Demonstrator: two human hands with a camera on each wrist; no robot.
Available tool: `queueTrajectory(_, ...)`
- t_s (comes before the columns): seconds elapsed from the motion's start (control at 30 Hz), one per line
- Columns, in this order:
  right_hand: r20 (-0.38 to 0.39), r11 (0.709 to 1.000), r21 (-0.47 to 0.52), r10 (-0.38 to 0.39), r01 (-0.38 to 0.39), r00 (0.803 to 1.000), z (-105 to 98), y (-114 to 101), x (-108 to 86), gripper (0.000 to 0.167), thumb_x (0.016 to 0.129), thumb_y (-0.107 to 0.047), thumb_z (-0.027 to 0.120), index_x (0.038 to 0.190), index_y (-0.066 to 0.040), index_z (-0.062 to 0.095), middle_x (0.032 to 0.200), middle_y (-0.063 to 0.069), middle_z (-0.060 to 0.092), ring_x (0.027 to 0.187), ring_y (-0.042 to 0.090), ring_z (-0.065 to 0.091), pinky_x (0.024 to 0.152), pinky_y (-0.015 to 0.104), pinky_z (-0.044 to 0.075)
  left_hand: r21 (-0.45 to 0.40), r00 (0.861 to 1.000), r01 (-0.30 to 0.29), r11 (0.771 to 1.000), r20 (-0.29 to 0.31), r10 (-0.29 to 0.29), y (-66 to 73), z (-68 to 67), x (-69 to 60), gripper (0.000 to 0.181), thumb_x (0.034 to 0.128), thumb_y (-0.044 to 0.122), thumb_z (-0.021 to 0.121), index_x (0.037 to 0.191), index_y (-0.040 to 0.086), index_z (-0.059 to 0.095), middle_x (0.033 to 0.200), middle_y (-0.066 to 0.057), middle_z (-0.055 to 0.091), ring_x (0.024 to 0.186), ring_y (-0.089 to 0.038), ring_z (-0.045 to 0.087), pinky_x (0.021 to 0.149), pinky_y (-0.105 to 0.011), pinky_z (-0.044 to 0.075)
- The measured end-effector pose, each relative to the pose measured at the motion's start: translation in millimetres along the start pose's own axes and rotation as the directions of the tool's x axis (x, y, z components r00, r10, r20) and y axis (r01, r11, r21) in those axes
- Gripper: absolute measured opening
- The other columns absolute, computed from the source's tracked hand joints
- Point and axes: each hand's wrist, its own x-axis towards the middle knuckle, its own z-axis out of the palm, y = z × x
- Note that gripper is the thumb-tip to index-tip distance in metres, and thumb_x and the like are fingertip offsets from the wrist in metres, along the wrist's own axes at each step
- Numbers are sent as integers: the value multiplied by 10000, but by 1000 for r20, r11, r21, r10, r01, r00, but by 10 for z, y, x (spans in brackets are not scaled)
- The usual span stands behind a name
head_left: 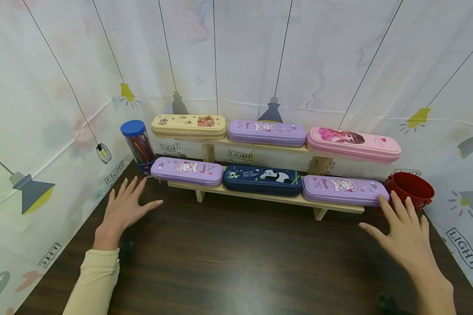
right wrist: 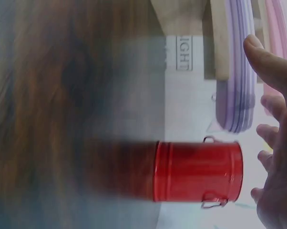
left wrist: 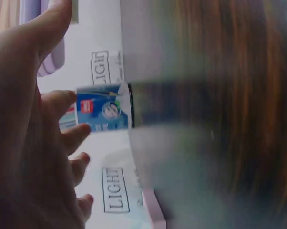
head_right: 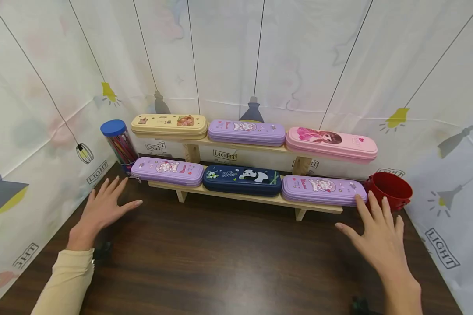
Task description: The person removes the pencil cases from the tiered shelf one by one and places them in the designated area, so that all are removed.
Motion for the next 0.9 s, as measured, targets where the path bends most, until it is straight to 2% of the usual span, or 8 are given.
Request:
queueTrajectory(0.2,-35,997,29,-66,67,997,1,-166,89,978,863,-599,645,1606,-188,160,1680,136,0,1533,419,-91,1160,741,-139,-67,996,24,997,82,-18,48,9,59,1092,820,877,394,1616,190,100,1656,-219,120,1513,-491,36,1164,-771,2)
queueTrajectory(0.37,-40,993,44,-111,113,993,-4,-271,175,966,864,-576,659,1605,-188,175,1672,177,65,1537,416,-82,1179,732,-105,-106,994,45,993,106,-34,83,70,104,1096,827,878,374,1615,173,85,1660,-205,123,1517,-482,43,1174,-760,27)
queueTrajectory(0.53,-40,987,56,-149,151,988,59,-405,270,953,867,-572,660,1602,-185,192,1663,197,101,1536,419,-79,1186,729,-89,-181,992,61,982,123,-39,118,140,166,1109,834,876,358,1612,132,90,1664,-189,123,1528,-454,43,1196,-733,32)
queueTrajectory(0.7,-38,981,70,-181,183,983,104,-532,353,927,865,-575,655,1594,-195,227,1651,207,149,1532,440,-38,1168,753,-85,-298,989,71,952,146,-28,202,219,239,1077,867,828,396,1613,126,63,1665,-194,107,1526,-458,43,1201,-725,33)
queueTrajectory(0.9,-37,974,88,-204,206,978,115,-662,440,914,854,-541,682,1590,-223,245,1625,227,218,1525,459,29,1147,785,-56,-421,977,137,897,209,-51,295,280,305,1113,863,823,417,1606,85,43,1662,-223,52,1520,-474,23,1209,-709,1)
